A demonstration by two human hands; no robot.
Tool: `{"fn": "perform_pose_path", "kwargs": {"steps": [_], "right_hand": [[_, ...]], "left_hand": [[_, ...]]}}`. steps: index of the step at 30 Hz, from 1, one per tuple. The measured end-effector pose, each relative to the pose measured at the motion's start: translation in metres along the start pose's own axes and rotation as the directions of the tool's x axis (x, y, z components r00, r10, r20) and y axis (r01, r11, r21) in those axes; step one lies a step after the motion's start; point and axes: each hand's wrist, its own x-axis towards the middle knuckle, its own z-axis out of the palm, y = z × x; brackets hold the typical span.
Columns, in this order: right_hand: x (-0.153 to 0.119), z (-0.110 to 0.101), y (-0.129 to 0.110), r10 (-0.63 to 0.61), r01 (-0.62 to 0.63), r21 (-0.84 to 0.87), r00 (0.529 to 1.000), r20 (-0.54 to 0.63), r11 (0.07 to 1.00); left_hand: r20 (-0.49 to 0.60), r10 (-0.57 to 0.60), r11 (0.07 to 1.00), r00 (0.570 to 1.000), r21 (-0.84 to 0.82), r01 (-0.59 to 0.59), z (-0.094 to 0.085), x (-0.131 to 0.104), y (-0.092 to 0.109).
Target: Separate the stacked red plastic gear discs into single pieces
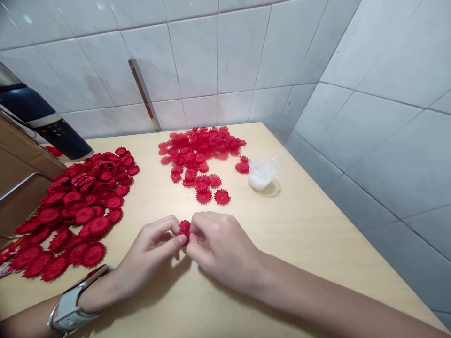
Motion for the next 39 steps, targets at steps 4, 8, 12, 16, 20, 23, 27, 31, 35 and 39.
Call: {"fn": "perform_pose_path", "kwargs": {"steps": [4, 8, 12, 16, 20, 23, 27, 31, 35, 39], "right_hand": [[0.004, -0.01, 0.001, 0.048, -0.048, -0.031, 0.999, 0.013, 0.998], [0.008, -0.027, 0.003, 0.134, -0.133, -0.023, 0.989, 0.063, 0.991], [0.013, -0.036, 0.005, 0.137, -0.127, -0.095, 0.984, 0.112, 0.987], [0.015, -0.042, 0.01, 0.186, -0.175, -0.165, 0.981, 0.048, 0.97], [0.01, -0.05, 0.02, 0.265, -0.264, -0.106, 0.964, 0.001, 0.959], [0.008, -0.05, 0.024, 0.269, -0.274, 0.079, 0.96, 0.078, 0.958], [0.007, -0.04, 0.019, 0.325, -0.364, 0.339, 0.931, 0.166, 0.868], [0.001, -0.029, 0.011, 0.332, -0.381, 0.459, 0.924, 0.188, 0.803], [-0.006, -0.023, 0.009, 0.287, -0.34, 0.413, 0.94, 0.187, 0.845], [-0.009, -0.022, 0.011, 0.318, -0.361, 0.258, 0.928, 0.195, 0.896]], "left_hand": [[-0.043, -0.021, 0.999, 0.999, -0.031, 0.019, -0.003, 0.0, 0.002], [-0.069, -0.067, 0.997, 0.995, -0.046, 0.064, -0.008, 0.0, 0.004], [-0.063, -0.078, 0.997, 0.995, 0.026, 0.079, -0.006, 0.001, 0.006], [-0.112, -0.031, 0.999, 0.993, 0.039, 0.036, -0.009, -0.001, 0.007], [-0.163, -0.032, 0.996, 0.986, 0.074, 0.044, -0.021, -0.006, 0.01], [-0.069, -0.041, 0.999, 0.997, -0.007, 0.04, -0.025, -0.007, 0.013], [-0.014, -0.105, 0.952, 0.994, -0.291, 0.096, -0.02, -0.001, 0.012], [0.016, -0.229, 0.848, 0.973, -0.487, 0.208, -0.015, 0.003, 0.009], [0.033, -0.234, 0.793, 0.972, -0.571, 0.21, -0.012, 0.003, 0.006], [-0.039, -0.176, 0.874, 0.984, -0.465, 0.138, -0.016, 0.004, -0.004]]}}
